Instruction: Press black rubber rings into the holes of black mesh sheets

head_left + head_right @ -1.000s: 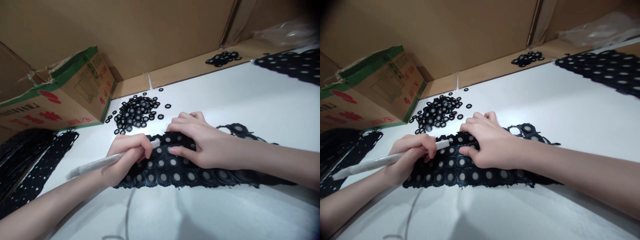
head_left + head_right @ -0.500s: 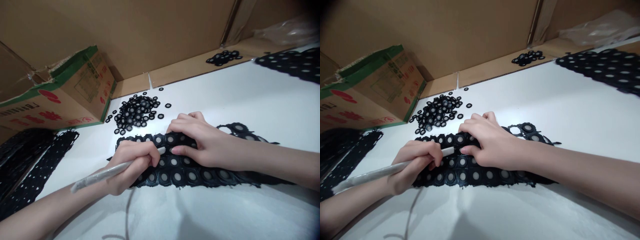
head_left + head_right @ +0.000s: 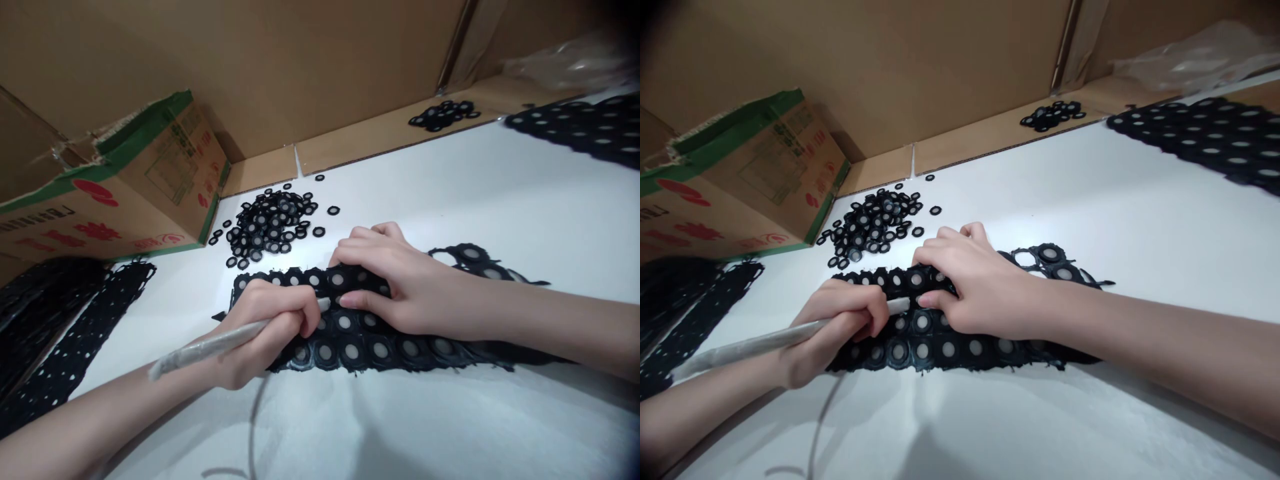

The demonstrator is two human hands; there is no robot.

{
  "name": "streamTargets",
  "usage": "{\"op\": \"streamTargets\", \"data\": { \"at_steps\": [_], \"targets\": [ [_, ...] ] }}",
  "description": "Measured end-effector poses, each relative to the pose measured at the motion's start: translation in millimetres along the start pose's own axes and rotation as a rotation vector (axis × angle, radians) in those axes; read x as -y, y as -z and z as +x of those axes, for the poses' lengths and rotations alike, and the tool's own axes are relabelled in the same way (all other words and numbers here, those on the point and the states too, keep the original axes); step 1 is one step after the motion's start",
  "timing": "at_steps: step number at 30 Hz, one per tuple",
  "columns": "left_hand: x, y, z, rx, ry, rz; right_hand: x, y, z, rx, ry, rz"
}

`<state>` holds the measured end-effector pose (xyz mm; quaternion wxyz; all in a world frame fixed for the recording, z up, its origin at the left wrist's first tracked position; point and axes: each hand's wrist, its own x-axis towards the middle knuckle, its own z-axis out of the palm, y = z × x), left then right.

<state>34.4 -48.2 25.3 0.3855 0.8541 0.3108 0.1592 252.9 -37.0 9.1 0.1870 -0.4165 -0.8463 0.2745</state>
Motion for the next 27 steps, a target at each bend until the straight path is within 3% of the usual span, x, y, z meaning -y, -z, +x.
{"op": "streamTargets", "data": {
  "at_steps": [11, 20, 27],
  "targets": [
    [-3.3, 2.5, 3.4, 0.069, -0.014, -0.018, -1.6, 0.3, -0.5, -0.001, 0.015, 0.011],
    [0.0, -1.0, -0.1, -0.081, 0.025, -0.062, -3.8, 0.8, -1.6, 0.033, 0.017, -0.024],
    [1.0, -3.4, -3.4, -0.122, -0.088, -0.011, 1.6, 3.1, -3.6, 0.052, 0.018, 0.031]
  ]
}}
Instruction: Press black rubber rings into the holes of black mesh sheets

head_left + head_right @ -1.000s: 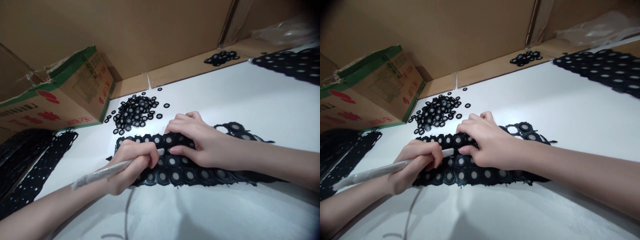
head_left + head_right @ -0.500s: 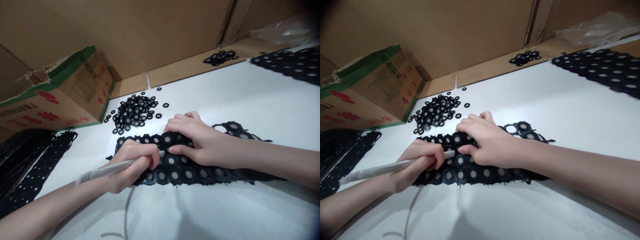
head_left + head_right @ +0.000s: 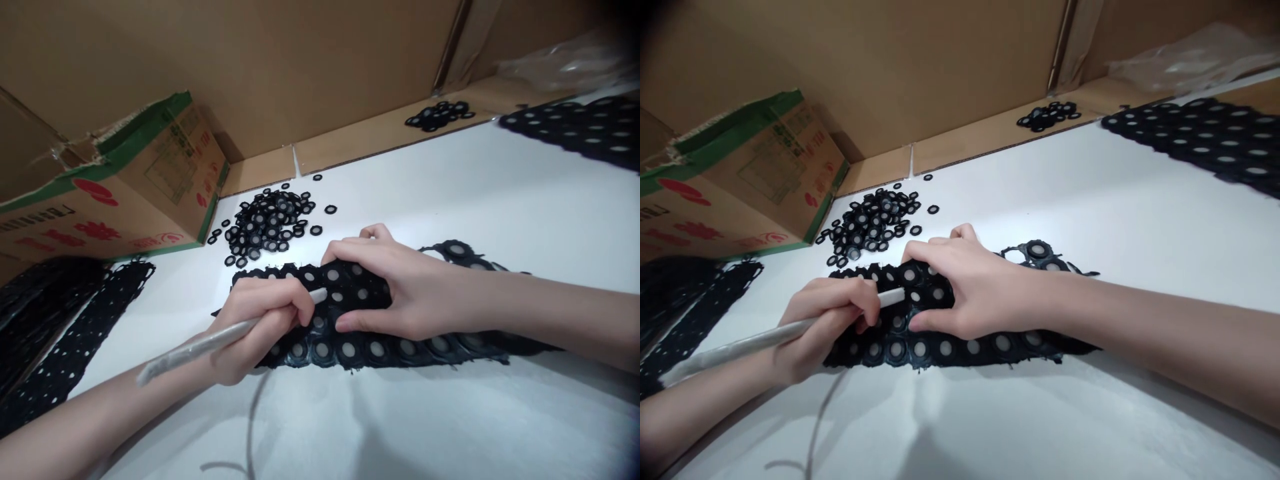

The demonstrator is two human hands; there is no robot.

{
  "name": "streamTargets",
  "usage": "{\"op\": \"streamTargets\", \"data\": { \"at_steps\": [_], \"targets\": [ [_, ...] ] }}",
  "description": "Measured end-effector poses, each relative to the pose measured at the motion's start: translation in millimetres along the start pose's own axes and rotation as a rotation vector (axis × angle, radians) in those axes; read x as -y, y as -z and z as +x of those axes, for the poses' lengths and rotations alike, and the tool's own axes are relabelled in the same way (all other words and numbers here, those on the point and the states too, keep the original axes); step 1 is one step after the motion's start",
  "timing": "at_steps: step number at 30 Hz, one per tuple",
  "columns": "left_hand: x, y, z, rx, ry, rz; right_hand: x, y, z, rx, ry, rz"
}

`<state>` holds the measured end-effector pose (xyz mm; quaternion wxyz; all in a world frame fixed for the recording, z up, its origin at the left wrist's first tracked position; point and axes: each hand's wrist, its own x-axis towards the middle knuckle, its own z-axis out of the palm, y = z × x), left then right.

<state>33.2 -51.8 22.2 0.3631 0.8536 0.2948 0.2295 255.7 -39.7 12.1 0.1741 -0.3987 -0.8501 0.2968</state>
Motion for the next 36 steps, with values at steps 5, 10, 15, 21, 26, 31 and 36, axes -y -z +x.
{"op": "streamTargets", "data": {
  "at_steps": [5, 10, 15, 21, 26, 31, 36],
  "targets": [
    [2, 3.0, -3, -0.015, -0.067, -0.060, -2, 1, -1, 0.047, -0.055, 0.084],
    [-4, 4.6, -6, 0.027, 0.012, -0.154, -4, 2, -1, 0.068, -0.055, 0.146],
    [-9, -3.3, -9, 0.029, -0.083, -0.094, -3, 5, -3, 0.080, -0.032, 0.174],
    [-9, -6.7, -12, 0.024, 0.036, -0.122, -3, 8, -4, 0.147, -0.022, 0.168],
    [-14, -5.5, -10, 0.028, 0.066, -0.105, -2, 9, -3, 0.160, -0.035, 0.175],
    [-14, -6.3, -8, 0.043, 0.052, -0.087, -4, 8, -3, 0.138, -0.017, 0.192],
    [-11, -7.0, -9, 0.078, 0.066, -0.092, -4, 7, -3, 0.129, 0.002, 0.196]
  ]
}}
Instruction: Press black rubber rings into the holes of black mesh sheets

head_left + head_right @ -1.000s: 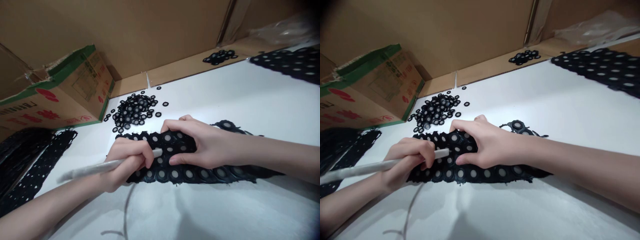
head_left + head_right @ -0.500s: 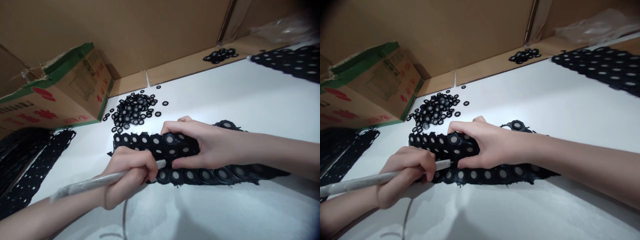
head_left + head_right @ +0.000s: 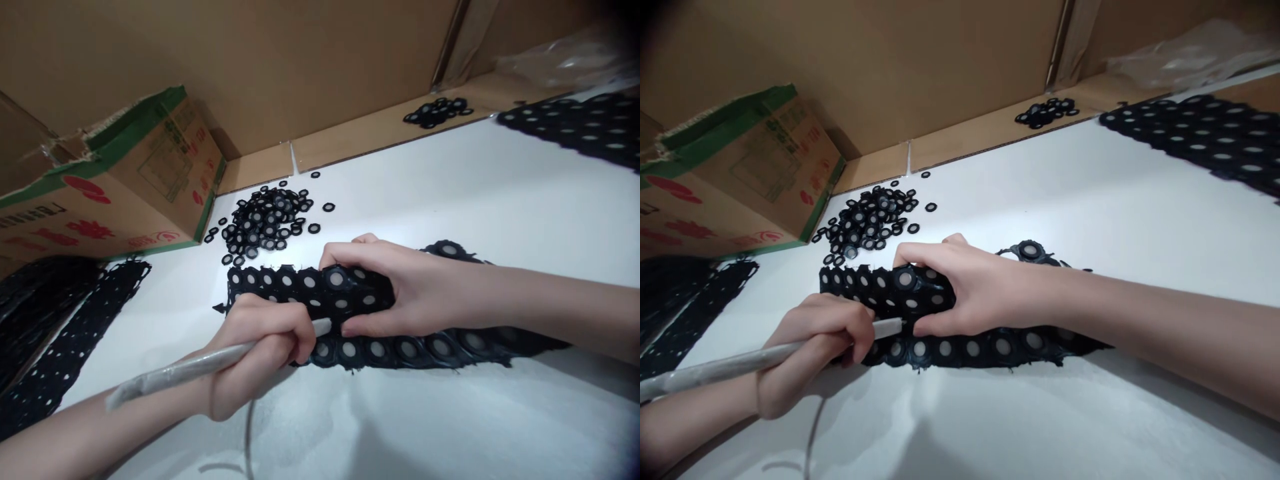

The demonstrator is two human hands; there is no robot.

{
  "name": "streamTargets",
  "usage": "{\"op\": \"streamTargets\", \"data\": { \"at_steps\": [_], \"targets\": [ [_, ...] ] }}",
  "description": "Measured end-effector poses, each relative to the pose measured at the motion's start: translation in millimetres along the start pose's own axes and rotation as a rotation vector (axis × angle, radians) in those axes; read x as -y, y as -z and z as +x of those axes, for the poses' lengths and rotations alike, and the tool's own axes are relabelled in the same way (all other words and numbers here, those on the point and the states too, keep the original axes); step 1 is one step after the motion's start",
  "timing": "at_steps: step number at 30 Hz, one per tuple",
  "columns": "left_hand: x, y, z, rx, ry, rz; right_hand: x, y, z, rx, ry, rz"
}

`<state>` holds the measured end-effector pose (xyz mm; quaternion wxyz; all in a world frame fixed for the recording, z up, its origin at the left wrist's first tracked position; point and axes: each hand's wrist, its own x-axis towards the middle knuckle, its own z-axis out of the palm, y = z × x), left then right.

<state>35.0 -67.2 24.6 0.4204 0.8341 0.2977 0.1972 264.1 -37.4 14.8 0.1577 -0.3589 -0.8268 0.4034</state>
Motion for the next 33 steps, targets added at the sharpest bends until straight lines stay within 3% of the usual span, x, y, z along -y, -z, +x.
{"op": "streamTargets", "data": {
  "at_steps": [11, 22, 29, 33],
  "targets": [
    [-5.2, 5.6, 7.3, 0.150, 0.091, 0.024, 0.7, -0.3, 1.4, 0.007, 0.012, 0.007],
    [-4.7, 4.2, 5.7, 0.151, 0.008, -0.038, 2.5, 0.5, -0.5, 0.005, 0.014, 0.009],
    [-0.8, 3.9, 2.8, 0.081, 0.051, -0.007, 1.7, -0.8, -2.0, 0.007, -0.006, -0.009],
    [0.2, 2.7, 1.0, 0.024, -0.004, -0.008, 4.5, -0.1, -2.4, 0.037, -0.022, -0.023]
  ]
}}
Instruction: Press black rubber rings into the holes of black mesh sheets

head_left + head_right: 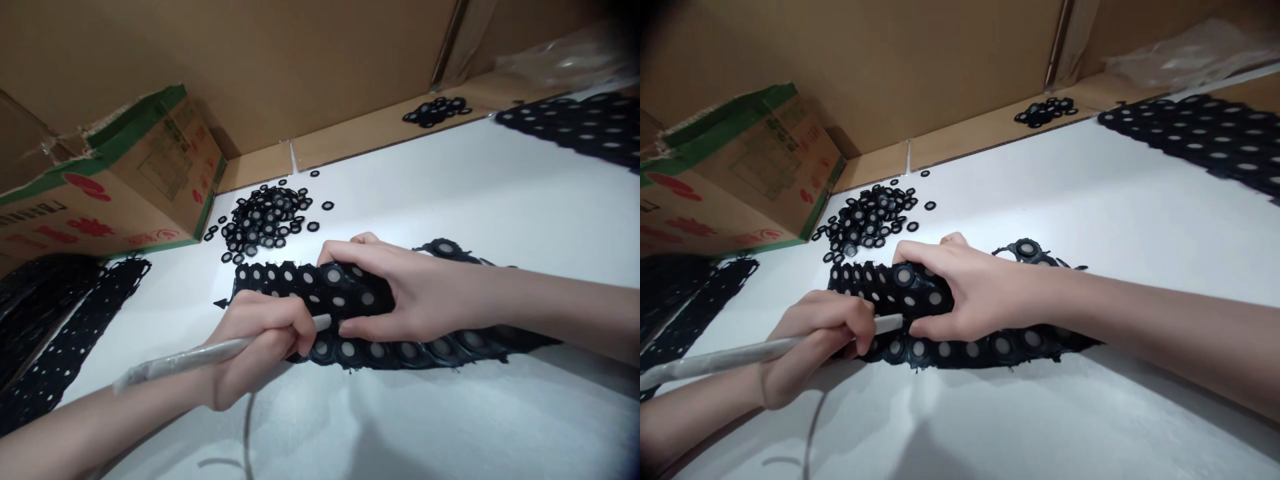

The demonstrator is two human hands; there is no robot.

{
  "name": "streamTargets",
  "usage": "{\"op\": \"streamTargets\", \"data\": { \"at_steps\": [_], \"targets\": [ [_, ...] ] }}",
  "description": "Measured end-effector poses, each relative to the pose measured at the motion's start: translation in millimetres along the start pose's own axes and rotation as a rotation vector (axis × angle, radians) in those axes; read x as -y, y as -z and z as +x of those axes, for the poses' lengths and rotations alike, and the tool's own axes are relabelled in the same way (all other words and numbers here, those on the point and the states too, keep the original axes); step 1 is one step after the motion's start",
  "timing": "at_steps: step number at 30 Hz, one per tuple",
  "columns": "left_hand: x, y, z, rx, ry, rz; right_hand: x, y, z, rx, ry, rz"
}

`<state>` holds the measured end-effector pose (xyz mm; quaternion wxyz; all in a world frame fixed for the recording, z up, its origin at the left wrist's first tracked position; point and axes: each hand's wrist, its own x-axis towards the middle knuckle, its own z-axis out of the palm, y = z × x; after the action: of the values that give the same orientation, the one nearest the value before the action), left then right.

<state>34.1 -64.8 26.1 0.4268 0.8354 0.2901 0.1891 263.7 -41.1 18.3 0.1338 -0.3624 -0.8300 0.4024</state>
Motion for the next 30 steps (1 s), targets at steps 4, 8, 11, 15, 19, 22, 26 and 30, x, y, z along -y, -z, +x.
{"op": "streamTargets", "data": {
  "at_steps": [4, 8, 11, 15, 19, 22, 26, 30],
  "targets": [
    [4, -2.3, -3, -0.021, -0.091, 0.008, 3, 0, 1, 0.017, -0.026, -0.001],
    [5, -4.2, -4, -0.055, -0.174, 0.024, 5, -2, 0, 0.040, -0.042, -0.027],
    [5, -5.3, -3, -0.088, -0.209, 0.059, 5, -4, -1, 0.016, -0.053, -0.003],
    [2, -4.8, -3, -0.093, -0.242, 0.090, 5, -5, -2, 0.008, -0.064, 0.039],
    [-1, -4.0, -8, -0.102, -0.230, 0.002, 7, -4, -2, 0.013, -0.058, 0.063],
    [-2, -5.9, -11, -0.055, -0.209, -0.065, 7, -5, -2, 0.012, -0.063, 0.058],
    [-4, -9.9, -10, -0.032, -0.186, -0.056, 5, -6, -2, -0.006, -0.049, 0.044],
    [-5, -11.5, -10, -0.070, -0.191, -0.001, 4, -6, -3, -0.014, -0.045, 0.042]
  ]
}}
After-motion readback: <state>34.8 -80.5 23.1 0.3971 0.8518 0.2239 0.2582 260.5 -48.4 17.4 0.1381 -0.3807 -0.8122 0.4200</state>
